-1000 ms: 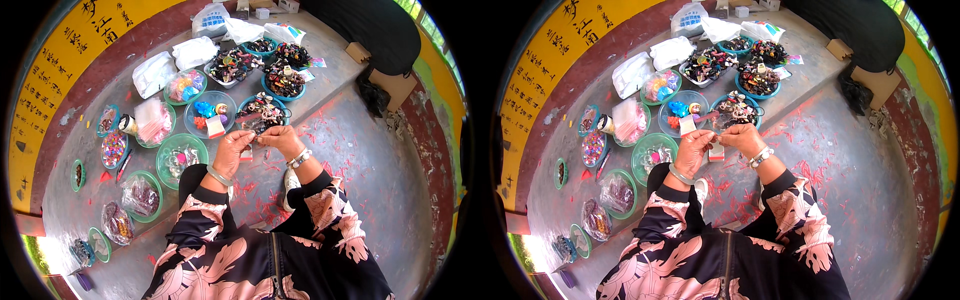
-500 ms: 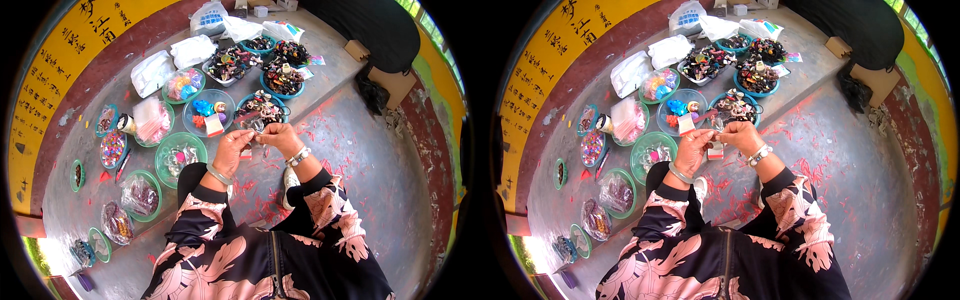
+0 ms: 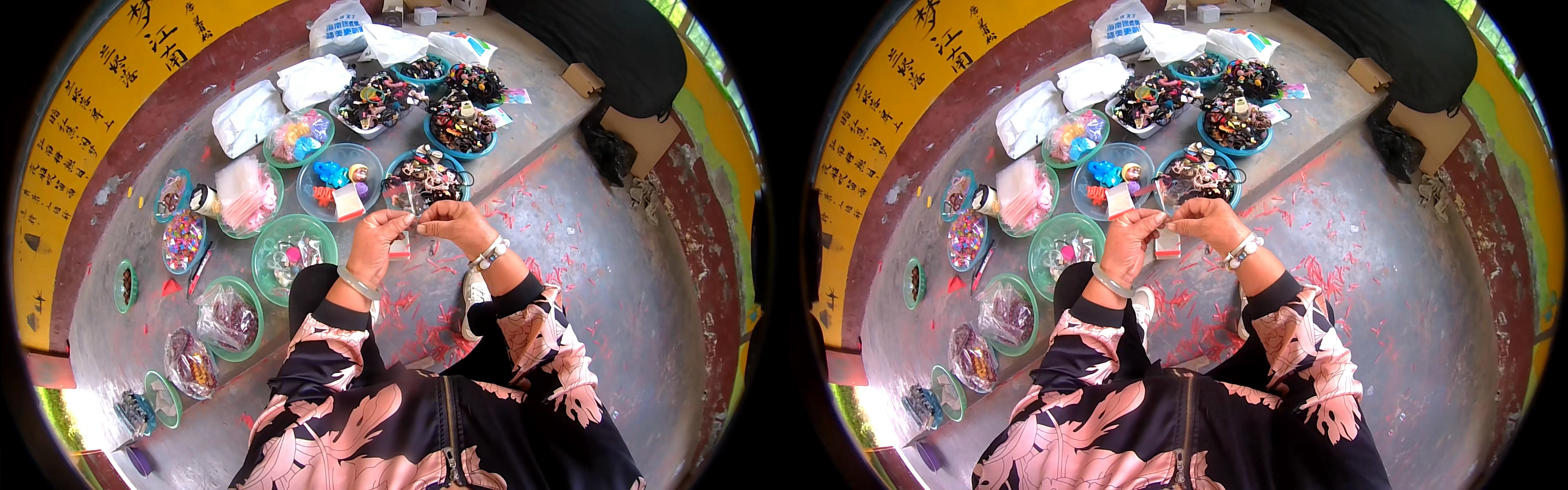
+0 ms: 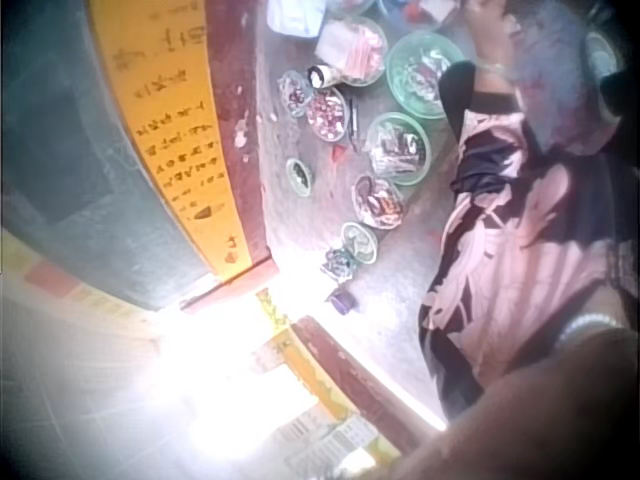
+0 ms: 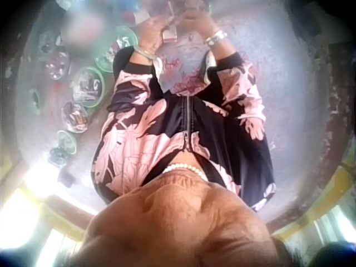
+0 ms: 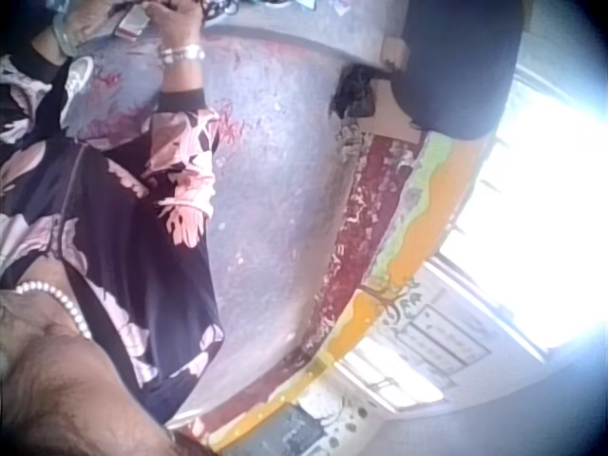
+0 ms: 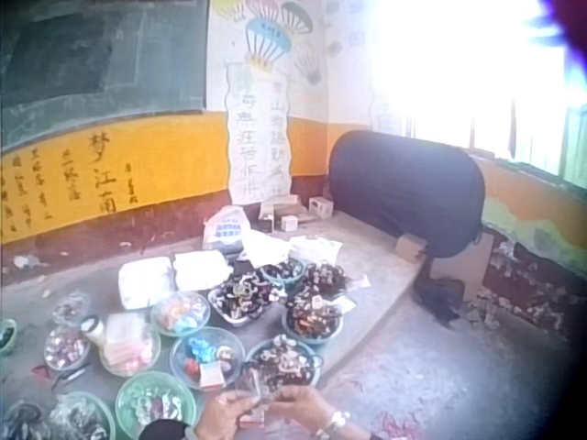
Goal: The person sits on the floor and packs small hair accessories into clear plastic bags. They pick up items from bowls, place them into bags, and seal them before setting them aside.
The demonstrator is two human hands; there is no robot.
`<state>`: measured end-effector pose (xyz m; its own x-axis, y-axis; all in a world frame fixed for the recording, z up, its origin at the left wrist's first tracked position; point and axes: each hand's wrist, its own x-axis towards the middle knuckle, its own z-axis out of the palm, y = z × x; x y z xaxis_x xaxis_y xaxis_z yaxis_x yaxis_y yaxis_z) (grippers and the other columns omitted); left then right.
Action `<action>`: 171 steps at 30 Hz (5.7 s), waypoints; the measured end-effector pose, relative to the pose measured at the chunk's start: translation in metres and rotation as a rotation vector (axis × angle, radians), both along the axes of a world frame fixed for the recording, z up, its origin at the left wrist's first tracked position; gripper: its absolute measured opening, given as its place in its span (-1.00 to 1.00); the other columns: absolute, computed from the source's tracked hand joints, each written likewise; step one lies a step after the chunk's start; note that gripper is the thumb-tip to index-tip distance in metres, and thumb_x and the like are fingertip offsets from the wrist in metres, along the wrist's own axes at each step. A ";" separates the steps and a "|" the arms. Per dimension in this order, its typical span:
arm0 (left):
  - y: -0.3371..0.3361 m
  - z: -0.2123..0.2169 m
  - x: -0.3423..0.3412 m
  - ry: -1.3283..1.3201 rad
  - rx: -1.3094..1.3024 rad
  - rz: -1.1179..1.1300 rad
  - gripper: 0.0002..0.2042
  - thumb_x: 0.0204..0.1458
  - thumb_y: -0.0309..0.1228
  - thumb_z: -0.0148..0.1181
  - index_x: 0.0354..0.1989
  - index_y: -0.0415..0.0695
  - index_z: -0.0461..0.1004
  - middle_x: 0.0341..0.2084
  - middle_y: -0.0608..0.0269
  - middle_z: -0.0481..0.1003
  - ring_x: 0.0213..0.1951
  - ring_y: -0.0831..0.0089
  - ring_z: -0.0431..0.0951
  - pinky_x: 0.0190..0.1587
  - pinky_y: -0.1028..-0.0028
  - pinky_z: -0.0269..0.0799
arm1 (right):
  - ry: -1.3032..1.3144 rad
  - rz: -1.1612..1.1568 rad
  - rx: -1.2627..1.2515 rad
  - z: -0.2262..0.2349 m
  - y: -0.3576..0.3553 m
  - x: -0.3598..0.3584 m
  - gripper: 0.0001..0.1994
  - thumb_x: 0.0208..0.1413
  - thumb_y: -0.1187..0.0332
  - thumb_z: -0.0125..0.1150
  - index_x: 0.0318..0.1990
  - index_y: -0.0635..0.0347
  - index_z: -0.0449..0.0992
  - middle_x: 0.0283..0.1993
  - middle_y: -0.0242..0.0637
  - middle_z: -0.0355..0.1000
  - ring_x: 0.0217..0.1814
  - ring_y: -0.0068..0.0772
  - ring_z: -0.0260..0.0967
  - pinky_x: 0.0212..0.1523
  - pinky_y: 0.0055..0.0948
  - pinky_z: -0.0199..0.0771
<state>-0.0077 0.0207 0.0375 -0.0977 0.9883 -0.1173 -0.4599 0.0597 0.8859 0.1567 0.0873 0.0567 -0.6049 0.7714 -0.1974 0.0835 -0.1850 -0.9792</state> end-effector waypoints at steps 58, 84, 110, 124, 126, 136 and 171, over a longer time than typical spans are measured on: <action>0.000 0.008 0.001 -0.056 -0.044 -0.014 -0.90 -0.06 -0.47 0.19 -0.43 -0.25 0.49 -0.55 0.25 0.51 -0.68 0.78 0.30 -0.68 0.81 0.13 | 0.058 -0.157 -0.054 0.004 0.003 0.005 -0.89 -0.14 0.50 0.27 -0.43 0.35 0.54 -0.49 -0.29 0.47 -0.47 -0.53 0.38 -0.38 -0.59 0.38; 0.000 0.010 0.000 0.021 -0.061 0.029 -0.91 -0.02 -0.48 0.13 -0.40 -0.25 0.42 -0.44 0.18 0.51 -0.34 0.53 0.54 -0.47 0.67 0.43 | -0.085 -0.354 0.629 0.027 -0.002 0.013 -0.84 -0.16 0.49 0.24 -0.34 0.22 0.52 -0.43 -0.37 0.43 -0.47 -0.58 0.37 -0.44 -0.58 0.37; 0.000 -0.021 0.016 0.450 0.136 0.031 -0.90 -0.03 -0.52 0.10 -0.40 -0.30 0.48 -0.56 0.28 0.52 -0.47 0.65 0.49 -0.40 0.65 0.38 | -0.417 -0.042 0.818 0.006 -0.016 0.008 -0.89 -0.06 0.36 0.06 -0.37 0.09 0.48 -0.50 -0.19 0.44 -0.43 -0.10 0.40 -0.43 -0.25 0.40; 0.000 -0.036 0.024 0.018 -0.039 -0.100 -0.78 0.03 -0.60 -0.04 -0.13 -0.35 0.35 -0.29 0.22 0.45 -0.27 0.56 0.47 -0.17 0.57 0.43 | -0.633 0.059 1.021 -0.004 -0.019 0.006 -0.88 -0.10 0.43 0.06 -0.36 0.13 0.49 -0.40 -0.17 0.43 -0.38 -0.10 0.40 -0.39 -0.23 0.41; 0.001 -0.040 0.025 0.053 -0.014 -0.104 -0.78 0.03 -0.63 -0.09 -0.12 -0.36 0.34 -0.29 0.22 0.45 -0.25 0.57 0.47 -0.15 0.56 0.43 | -0.685 0.110 1.019 -0.007 -0.019 0.004 -0.86 -0.13 0.46 0.08 -0.35 0.15 0.49 -0.39 -0.17 0.43 -0.36 -0.11 0.39 -0.39 -0.25 0.41; -0.004 -0.030 0.024 0.043 -0.034 -0.116 -0.74 0.02 -0.53 -0.07 -0.11 -0.33 0.35 -0.30 0.28 0.44 -0.27 0.60 0.43 -0.18 0.60 0.37 | -0.632 0.088 1.060 -0.006 -0.021 0.003 -0.83 -0.23 0.47 0.10 -0.38 0.15 0.50 -0.38 -0.25 0.41 -0.29 -0.22 0.41 -0.30 -0.31 0.43; 0.020 0.008 -0.050 0.235 0.059 0.335 -0.82 0.07 -0.43 0.03 -0.26 -0.30 0.44 -0.40 0.21 0.48 -0.35 0.52 0.49 -0.24 0.56 0.42 | -0.205 -0.451 1.067 0.033 0.030 -0.001 -0.85 -0.17 0.50 0.12 -0.37 0.15 0.53 -0.38 -0.18 0.45 -0.33 -0.16 0.41 -0.32 -0.37 0.42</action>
<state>-0.0576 0.0410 0.0459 -0.4325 0.9016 0.0020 -0.2301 -0.1125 0.9666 0.1553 0.1168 0.0899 -0.2666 0.7413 0.6160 0.3941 0.6671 -0.6322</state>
